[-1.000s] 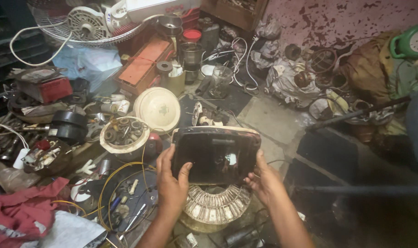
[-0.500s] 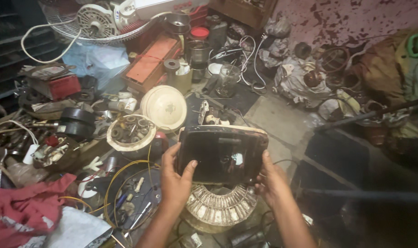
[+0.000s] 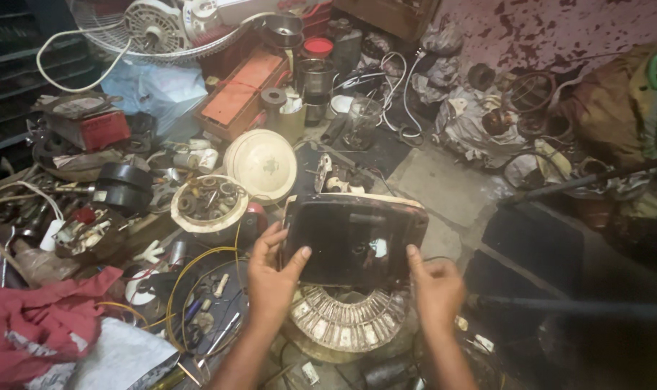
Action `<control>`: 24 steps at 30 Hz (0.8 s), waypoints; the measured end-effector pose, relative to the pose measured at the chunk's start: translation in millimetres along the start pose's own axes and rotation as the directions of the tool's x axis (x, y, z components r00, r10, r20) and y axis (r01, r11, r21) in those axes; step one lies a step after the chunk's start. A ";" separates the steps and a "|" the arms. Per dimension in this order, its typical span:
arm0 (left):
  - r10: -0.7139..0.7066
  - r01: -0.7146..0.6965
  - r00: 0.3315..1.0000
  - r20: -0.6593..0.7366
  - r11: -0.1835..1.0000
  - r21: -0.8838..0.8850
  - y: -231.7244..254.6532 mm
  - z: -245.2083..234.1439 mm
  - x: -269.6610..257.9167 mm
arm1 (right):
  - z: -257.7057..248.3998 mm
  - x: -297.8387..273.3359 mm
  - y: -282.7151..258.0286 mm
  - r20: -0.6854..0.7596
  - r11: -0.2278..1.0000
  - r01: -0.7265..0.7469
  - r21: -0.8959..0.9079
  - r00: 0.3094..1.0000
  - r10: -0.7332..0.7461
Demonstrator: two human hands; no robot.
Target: The person reassembles the motor housing of a fan on the floor, fitting two plastic casing parts together and securing them with a screwdriver.
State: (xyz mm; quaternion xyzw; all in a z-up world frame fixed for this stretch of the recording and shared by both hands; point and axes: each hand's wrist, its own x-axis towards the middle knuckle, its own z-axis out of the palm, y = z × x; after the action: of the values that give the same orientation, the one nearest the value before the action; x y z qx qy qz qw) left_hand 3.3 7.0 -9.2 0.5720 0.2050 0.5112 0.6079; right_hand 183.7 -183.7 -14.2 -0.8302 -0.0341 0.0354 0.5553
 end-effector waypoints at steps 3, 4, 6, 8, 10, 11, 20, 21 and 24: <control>-0.087 0.089 0.996 -0.032 0.995 0.041 3.8 -5.2 4.7 | -6.8 -5.9 -19.0 -0.058 0.908 0.399 -0.131 0.911 -0.408; -0.120 0.122 0.992 -0.035 0.991 0.058 4.2 -6.7 7.3 | -8.8 -5.1 -24.7 -0.036 0.799 0.599 -0.057 0.798 -0.601; -0.154 0.157 0.987 -0.042 0.985 0.076 2.7 -9.7 7.8 | -7.4 -1.9 -32.0 0.029 0.811 0.584 -0.021 0.812 -0.583; -0.244 0.243 0.970 -0.008 0.968 -0.062 -1.4 -11.6 8.5 | -8.5 1.1 -33.7 0.094 0.825 0.566 0.017 0.820 -0.564; -0.213 0.214 0.977 0.025 0.969 -0.120 -5.4 -14.1 7.5 | -11.5 4.8 -33.4 0.143 0.838 0.544 -0.039 0.833 -0.534; -0.179 0.187 0.982 0.059 0.966 -0.180 -7.2 -14.8 7.5 | -11.3 6.9 -33.4 0.144 0.838 0.545 -0.039 0.833 -0.535; -0.370 0.372 0.928 -0.039 0.917 0.145 -13.8 -19.9 -0.6 | -11.4 5.7 -34.7 0.166 0.844 0.536 -0.020 0.834 -0.526; -0.365 0.367 0.930 -0.040 0.919 0.146 -15.9 -18.7 -2.4 | -10.4 5.5 -35.4 0.151 0.808 0.588 -0.021 0.801 -0.579; -0.109 0.109 0.994 0.001 0.994 -0.028 -23.2 -12.0 -6.5 | -9.5 1.5 -32.3 0.133 0.804 0.595 0.002 0.796 -0.590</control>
State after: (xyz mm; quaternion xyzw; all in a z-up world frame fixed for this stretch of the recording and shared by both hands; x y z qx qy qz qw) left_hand -0.3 11.3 -35.5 0.5512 0.2291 0.4800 0.6428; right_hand 185.5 -180.0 19.2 -0.7849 -0.3279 -0.0879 0.5184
